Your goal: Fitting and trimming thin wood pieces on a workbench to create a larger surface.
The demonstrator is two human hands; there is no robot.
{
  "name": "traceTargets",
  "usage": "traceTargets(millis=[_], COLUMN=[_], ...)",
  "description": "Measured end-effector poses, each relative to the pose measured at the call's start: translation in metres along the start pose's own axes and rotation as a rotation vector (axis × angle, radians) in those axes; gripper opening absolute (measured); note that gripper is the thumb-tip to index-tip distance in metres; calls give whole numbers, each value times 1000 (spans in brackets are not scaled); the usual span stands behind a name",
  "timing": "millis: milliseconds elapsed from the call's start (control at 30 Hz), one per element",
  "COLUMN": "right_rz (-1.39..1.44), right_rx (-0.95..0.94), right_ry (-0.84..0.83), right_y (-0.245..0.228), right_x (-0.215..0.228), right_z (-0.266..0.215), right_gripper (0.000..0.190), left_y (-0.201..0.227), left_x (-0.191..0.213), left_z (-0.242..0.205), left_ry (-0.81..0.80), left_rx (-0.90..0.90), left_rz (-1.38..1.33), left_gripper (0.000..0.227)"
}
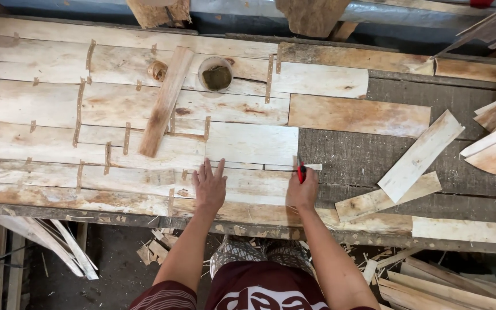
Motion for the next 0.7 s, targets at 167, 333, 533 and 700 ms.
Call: traceTargets(millis=[167, 333, 533, 700], right_rz=[111, 112, 7, -198], right_rx=[-54, -128, -62, 53], right_ry=[159, 129, 115, -5], right_y=[4, 13, 7, 5], right_x=[17, 17, 20, 19], right_z=[18, 28, 24, 20], right_gripper=[29, 41, 48, 42], left_y=[6, 8, 7, 8], left_x=[-2, -1, -7, -2], left_z=[-2, -4, -1, -3], left_ry=[-32, -55, -73, -112], left_rx=[-3, 10, 15, 23], left_rz=[38, 24, 38, 32], left_gripper=[61, 63, 64, 64])
Point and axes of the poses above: each hand's wrist, its own z-axis towards the middle knuckle, its own x-axis out of the back of the hand, y = z × x, the point moved 2 cm from there along z, towards the middle knuckle, and after that the axes turned 7 degrees about x, right-handed, at the moved point
